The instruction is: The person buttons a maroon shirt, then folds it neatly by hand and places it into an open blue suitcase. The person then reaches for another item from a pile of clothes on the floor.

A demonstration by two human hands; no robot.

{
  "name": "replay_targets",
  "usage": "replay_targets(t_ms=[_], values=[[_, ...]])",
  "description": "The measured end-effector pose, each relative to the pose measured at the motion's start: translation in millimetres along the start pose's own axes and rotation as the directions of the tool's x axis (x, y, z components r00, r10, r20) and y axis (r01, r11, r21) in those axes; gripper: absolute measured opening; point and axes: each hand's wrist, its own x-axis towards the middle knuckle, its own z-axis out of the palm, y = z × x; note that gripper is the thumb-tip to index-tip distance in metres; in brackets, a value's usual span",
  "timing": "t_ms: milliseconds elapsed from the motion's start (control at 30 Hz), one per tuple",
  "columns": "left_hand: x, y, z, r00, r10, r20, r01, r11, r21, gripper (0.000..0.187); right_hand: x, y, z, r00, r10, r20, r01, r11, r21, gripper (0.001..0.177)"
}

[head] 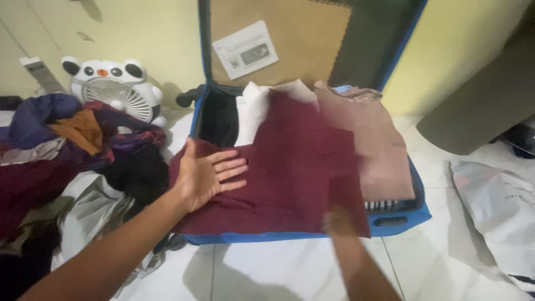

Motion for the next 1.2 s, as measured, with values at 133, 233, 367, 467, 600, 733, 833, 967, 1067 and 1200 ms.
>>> replay_targets(t_ms=[133,233,367,467,600,733,833,967,1067,1200], values=[[-12,-6,-11,0.995,-0.048,-0.084,0.060,0.987,0.148,0.110,9,-36,20,0.985,-0.115,0.126,0.118,0.993,-0.014,0.061],[-8,-11,-4,0.979,0.074,-0.190,0.025,0.881,0.472,0.092,6,-23,8,0.982,-0.188,0.014,0.186,0.978,0.096,0.055],[-5,-8,9,0.953,0.247,-0.174,-0.107,0.815,0.570,0.061,-6,14,-29,0.957,0.071,-0.282,-0.057,0.997,0.057,0.037],[15,13,-3,0.932,0.225,-0.284,-0.139,0.946,0.294,0.047,-15,50,-54,0.839,0.493,-0.229,-0.458,0.868,0.191,0.046],[2,35,-50,0.907,0.362,-0.215,-0.270,0.892,0.363,0.029,-26,62,-45,0.678,0.728,0.100,-0.734,0.677,0.046,0.059],[-16,33,-62,0.906,0.363,-0.217,-0.076,0.644,0.761,0.027,-31,61,-33,0.664,0.711,0.230,-0.745,0.609,0.272,0.066],[-25,32,-58,0.728,0.674,-0.125,-0.201,0.384,0.901,0.028,-32,60,-37,0.652,0.667,0.360,-0.757,0.543,0.365,0.068],[-52,24,-16,0.367,0.888,0.278,-0.109,-0.256,0.961,0.025,-22,47,-47,0.593,0.636,0.494,-0.805,0.437,0.403,0.064],[-61,7,34,0.815,0.580,-0.021,0.120,-0.134,0.984,0.036,-9,28,-61,0.619,0.633,0.464,-0.779,0.418,0.468,0.061],[-34,5,60,0.960,0.236,-0.149,0.089,0.247,0.965,0.054,20,0,-106,0.949,0.288,0.125,-0.264,0.516,0.815,0.051]])
